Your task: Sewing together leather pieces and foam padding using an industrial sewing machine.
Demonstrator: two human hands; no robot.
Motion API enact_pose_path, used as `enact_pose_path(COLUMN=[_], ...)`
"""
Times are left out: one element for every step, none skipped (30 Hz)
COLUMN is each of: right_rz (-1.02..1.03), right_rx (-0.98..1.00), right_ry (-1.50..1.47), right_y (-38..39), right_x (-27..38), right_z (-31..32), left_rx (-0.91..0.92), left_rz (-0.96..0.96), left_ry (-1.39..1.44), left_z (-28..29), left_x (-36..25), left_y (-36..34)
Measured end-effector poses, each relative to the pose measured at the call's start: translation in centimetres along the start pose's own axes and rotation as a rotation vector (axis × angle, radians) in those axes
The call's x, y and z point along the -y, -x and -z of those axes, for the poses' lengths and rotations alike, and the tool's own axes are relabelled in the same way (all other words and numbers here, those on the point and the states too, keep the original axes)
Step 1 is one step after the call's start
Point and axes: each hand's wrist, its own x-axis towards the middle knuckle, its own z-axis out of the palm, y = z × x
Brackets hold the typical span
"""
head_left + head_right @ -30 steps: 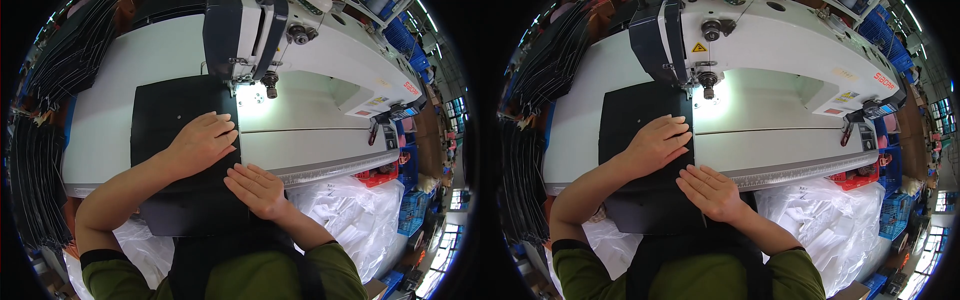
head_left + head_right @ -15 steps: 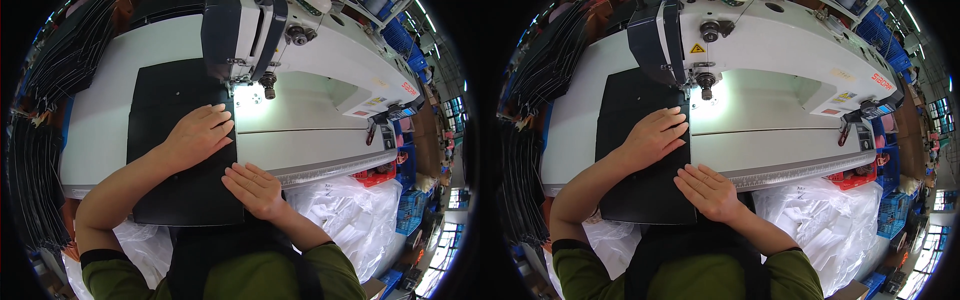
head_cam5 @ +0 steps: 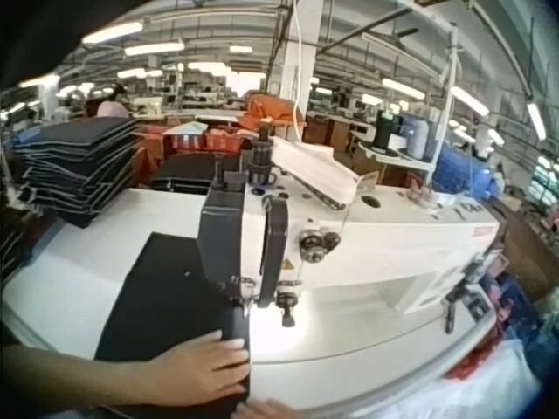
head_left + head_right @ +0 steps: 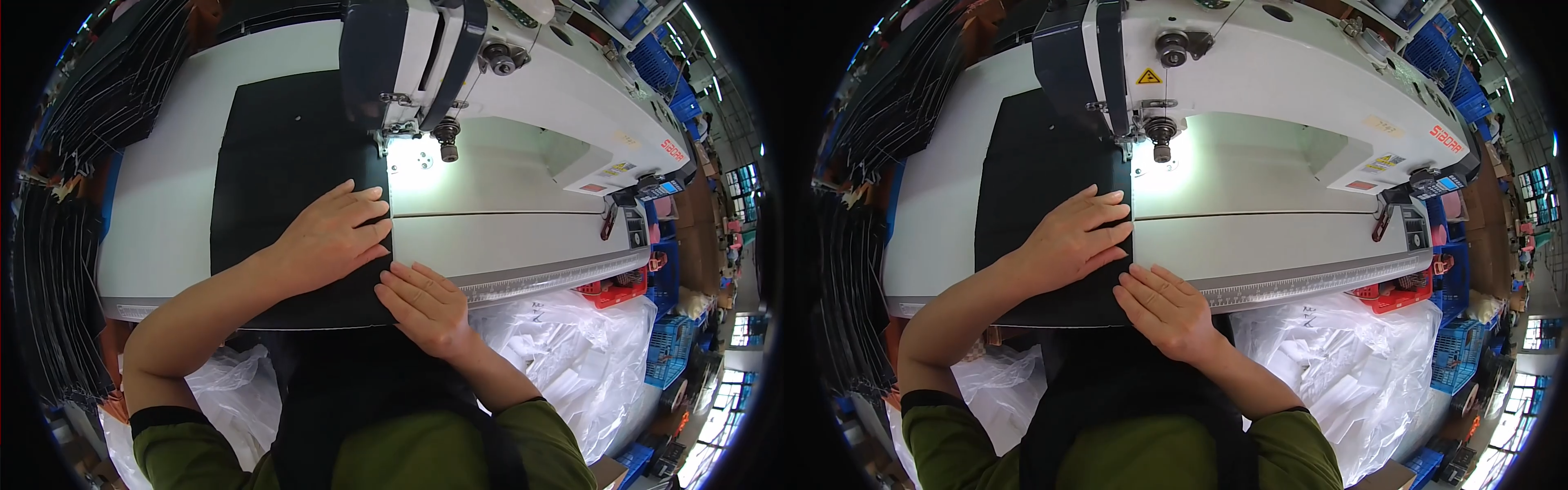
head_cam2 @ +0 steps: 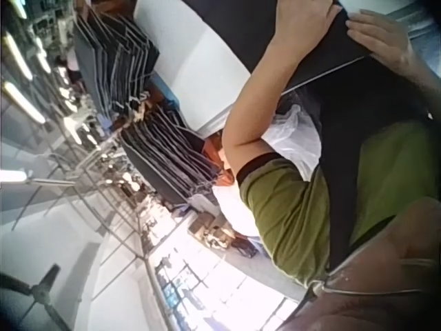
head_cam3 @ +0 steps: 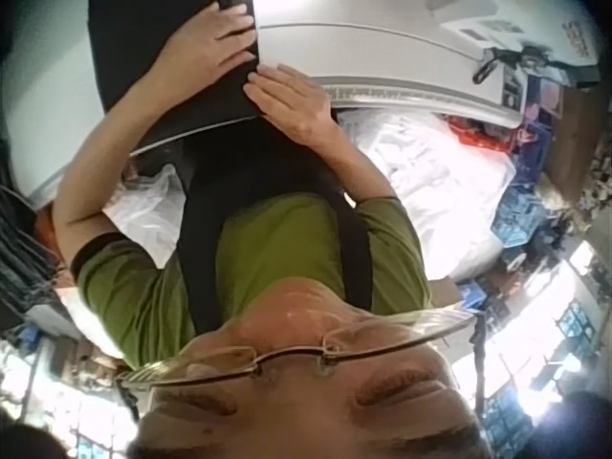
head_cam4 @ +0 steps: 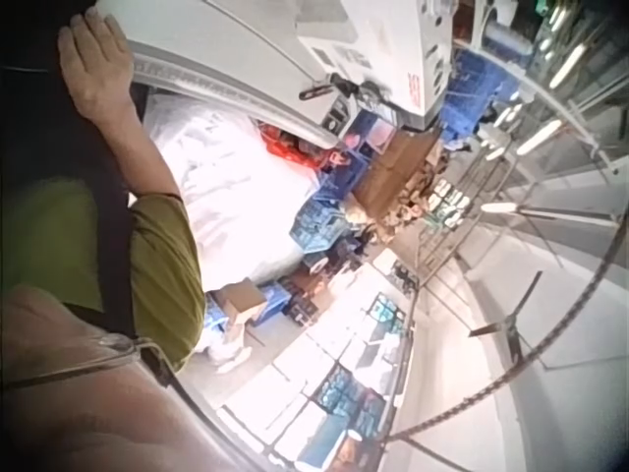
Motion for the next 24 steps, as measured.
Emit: enact_pose_path(right_rz=[-0.007,-0.014,-0.021,-0.027,-0.028,-0.028,-0.028,-0.029,-0.030,-0.029,-0.031,-0.034,-0.036,-0.038,-0.038,-0.048,-0.057,-0.067,-0.076,-0.076,-0.074,-0.072,-0.070,-0.069], right_rx=[0.010,0.020,0.031,0.041,0.041,0.040,0.039,0.039,0.038,0.038,0.053,0.069,0.084,0.100,0.100,0.118,0.137,0.156,0.174,0.175,0.182,0.190,0.198,0.206], right_ry=[-0.005,-0.010,-0.015,-0.019,-0.019,-0.009,0.002,0.012,0.024,0.023,0.033,0.043,0.053,0.062,0.064,0.071,0.077,0.083,0.088,0.090,0.097,0.103,0.110,0.117], right_y=[0.0,-0.1,-0.2,-0.2,-0.2,-0.2,-0.3,-0.3,-0.4,-0.5,-0.7,-0.9,-1.2,-1.4,-1.7,-1.9,-2.2,-2.4,-2.7,-2.9,-3.1,-3.3,-3.5,-3.7], right_x=[0.0,0.0,0.0,0.0,-0.1,-0.1,-0.2,-0.3,-0.4,-0.4,-0.5,-0.6,-0.7,-0.8,-0.9,-1.0,-1.1,-1.3,-1.4,-1.6,-1.8,-2.0,-2.1,-2.3], right_z=[0.1,0.3,0.4,0.4,0.4,0.4,0.5,0.5,0.5,0.5,0.7,0.8,1.0,1.1,1.3,1.4,1.5,1.5,1.5,1.5,1.4,1.4,1.3,1.3], left_rx=[-0.002,-0.004,-0.006,-0.008,-0.008,-0.006,-0.004,-0.003,-0.001,-0.001,-0.008,-0.014,-0.021,-0.028,-0.029,-0.020,-0.010,-0.001,0.009,0.007,-0.013,-0.032,-0.051,-0.071], left_rz=[-0.004,-0.007,-0.011,-0.015,-0.015,-0.008,-0.002,0.004,0.010,0.011,0.023,0.036,0.049,0.061,0.060,0.075,0.089,0.105,0.120,0.119,0.118,0.116,0.115,0.113], left_ry=[-0.005,-0.010,-0.015,-0.020,-0.019,-0.016,-0.012,-0.009,-0.005,-0.006,-0.001,0.003,0.008,0.012,0.012,-0.004,-0.021,-0.038,-0.055,-0.055,-0.064,-0.073,-0.082,-0.091], left_z=[0.0,-0.1,-0.1,-0.1,-0.1,-0.1,-0.1,-0.2,-0.2,-0.2,-0.4,-0.5,-0.7,-0.7,-0.7,-0.7,-0.7,-0.7,-0.7,-0.7,-0.8,-0.8,-0.9,-0.9], left_x=[0.0,-0.1,-0.1,-0.2,-0.2,-0.2,-0.2,-0.2,-0.2,-0.2,-0.2,-0.2,-0.2,-0.2,-0.1,-0.1,-0.1,0.0,0.0,0.1,0.2,0.3,0.5,0.6], left_y=[0.0,0.0,0.0,-0.1,-0.1,-0.2,-0.2,-0.3,-0.4,-0.4,-0.3,-0.2,-0.2,-0.1,-0.1,-0.2,-0.1,-0.1,-0.1,-0.1,0.0,0.0,0.1,0.1])
